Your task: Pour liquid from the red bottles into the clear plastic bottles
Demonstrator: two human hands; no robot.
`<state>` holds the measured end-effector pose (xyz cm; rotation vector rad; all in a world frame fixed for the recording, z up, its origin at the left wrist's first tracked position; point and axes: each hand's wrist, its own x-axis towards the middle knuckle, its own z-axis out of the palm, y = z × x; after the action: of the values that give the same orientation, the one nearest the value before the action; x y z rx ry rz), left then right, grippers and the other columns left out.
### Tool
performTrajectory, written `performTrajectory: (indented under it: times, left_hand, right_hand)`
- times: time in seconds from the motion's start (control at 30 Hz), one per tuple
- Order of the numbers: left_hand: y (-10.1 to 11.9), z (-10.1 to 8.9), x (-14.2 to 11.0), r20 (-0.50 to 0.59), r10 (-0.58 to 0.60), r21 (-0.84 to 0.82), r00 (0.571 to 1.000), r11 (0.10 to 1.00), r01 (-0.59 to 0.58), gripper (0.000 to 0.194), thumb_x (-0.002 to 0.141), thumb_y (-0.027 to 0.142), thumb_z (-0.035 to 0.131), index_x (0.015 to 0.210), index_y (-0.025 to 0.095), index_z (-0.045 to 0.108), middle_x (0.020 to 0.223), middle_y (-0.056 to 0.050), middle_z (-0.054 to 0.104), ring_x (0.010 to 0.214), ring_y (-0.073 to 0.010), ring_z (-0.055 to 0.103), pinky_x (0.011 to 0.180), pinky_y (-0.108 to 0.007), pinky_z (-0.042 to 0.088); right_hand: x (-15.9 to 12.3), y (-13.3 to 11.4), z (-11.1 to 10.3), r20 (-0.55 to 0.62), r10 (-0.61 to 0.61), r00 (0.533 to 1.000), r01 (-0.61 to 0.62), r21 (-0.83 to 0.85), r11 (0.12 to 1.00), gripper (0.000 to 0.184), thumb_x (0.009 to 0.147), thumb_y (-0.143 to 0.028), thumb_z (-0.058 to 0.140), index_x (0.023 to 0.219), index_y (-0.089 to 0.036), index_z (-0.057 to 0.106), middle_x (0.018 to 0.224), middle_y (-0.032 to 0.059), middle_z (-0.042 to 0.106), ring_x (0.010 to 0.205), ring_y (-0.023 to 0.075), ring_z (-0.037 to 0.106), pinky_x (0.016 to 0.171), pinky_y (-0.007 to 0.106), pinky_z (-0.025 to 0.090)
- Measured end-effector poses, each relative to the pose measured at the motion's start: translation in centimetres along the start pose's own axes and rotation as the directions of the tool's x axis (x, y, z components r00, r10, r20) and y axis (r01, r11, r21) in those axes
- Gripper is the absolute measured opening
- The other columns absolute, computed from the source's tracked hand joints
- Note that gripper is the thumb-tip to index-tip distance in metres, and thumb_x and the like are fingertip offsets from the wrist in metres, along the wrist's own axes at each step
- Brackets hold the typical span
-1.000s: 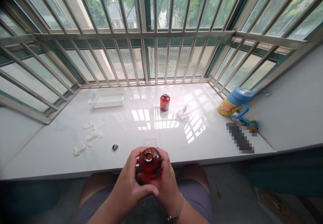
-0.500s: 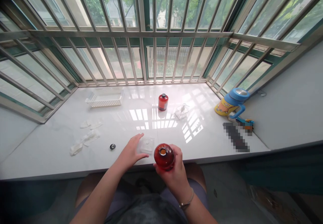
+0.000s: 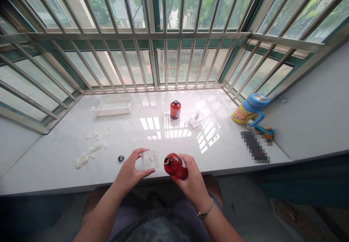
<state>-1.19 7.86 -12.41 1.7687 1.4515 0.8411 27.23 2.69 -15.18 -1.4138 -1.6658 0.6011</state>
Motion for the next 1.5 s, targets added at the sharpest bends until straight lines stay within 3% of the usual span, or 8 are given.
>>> performTrajectory:
  times: [0.23, 0.43, 0.7, 0.97, 1.5]
  left_hand:
    - [0.3, -1.0, -1.7, -0.021, 0.206, 0.119, 0.978, 0.972, -0.202, 0.072, 0.078, 0.033, 0.094, 0.141, 0.035, 0.058, 0.139, -0.006, 0.066, 0.131, -0.0303, 0.064, 0.113, -0.052, 0.057]
    - [0.6, -0.7, -1.9, -0.005, 0.231, 0.107, 0.973, 0.967, -0.23, 0.074, 0.078, 0.031, 0.094, 0.142, 0.035, 0.057, 0.138, -0.007, 0.067, 0.13, -0.0307, 0.064, 0.112, -0.055, 0.059]
    - [0.7, -0.6, -2.1, -0.001, 0.169, 0.014, 0.986, 0.985, -0.169, 0.074, 0.074, 0.031, 0.097, 0.138, 0.035, 0.062, 0.136, -0.006, 0.067, 0.124, -0.0289, 0.067, 0.103, -0.049, 0.065]
    - [0.4, -0.9, -2.0, 0.046, 0.127, -0.055, 0.991, 0.991, -0.124, 0.073, 0.074, 0.038, 0.096, 0.139, 0.033, 0.063, 0.138, -0.007, 0.066, 0.124, -0.0296, 0.067, 0.105, -0.051, 0.064]
    - [1.1, -1.1, -2.1, 0.125, 0.018, -0.124, 0.992, 0.992, -0.003, 0.077, 0.071, 0.049, 0.097, 0.138, 0.031, 0.065, 0.14, -0.008, 0.068, 0.121, -0.0301, 0.07, 0.106, -0.051, 0.062]
  right_hand:
    - [1.4, -0.5, -0.7, 0.109, -0.161, 0.981, 0.175, -0.137, 0.975, 0.077, 0.081, -0.007, 0.068, 0.152, -0.029, 0.051, 0.145, 0.0107, 0.061, 0.136, 0.031, 0.059, 0.117, 0.054, 0.053]
    - [2.2, -1.1, -0.9, 0.173, -0.222, 0.959, 0.254, -0.193, 0.948, 0.083, 0.08, -0.003, 0.065, 0.156, -0.032, 0.047, 0.144, 0.0114, 0.059, 0.134, 0.0317, 0.06, 0.114, 0.055, 0.056]
    - [3.1, -1.9, -2.1, 0.236, -0.266, 0.934, 0.323, -0.248, 0.913, 0.088, 0.081, 0.001, 0.066, 0.159, -0.033, 0.046, 0.144, 0.0109, 0.06, 0.133, 0.0305, 0.06, 0.112, 0.051, 0.058]
    - [4.5, -2.7, -3.4, 0.313, -0.299, 0.901, 0.38, -0.239, 0.894, 0.089, 0.082, 0.001, 0.065, 0.16, -0.034, 0.045, 0.144, 0.0108, 0.061, 0.131, 0.0299, 0.061, 0.11, 0.051, 0.059]
    - [6.3, -5.1, -5.2, 0.463, -0.261, 0.847, 0.41, -0.258, 0.875, 0.092, 0.073, 0.006, 0.067, 0.155, -0.031, 0.051, 0.142, 0.0094, 0.064, 0.128, 0.029, 0.064, 0.108, 0.046, 0.059]
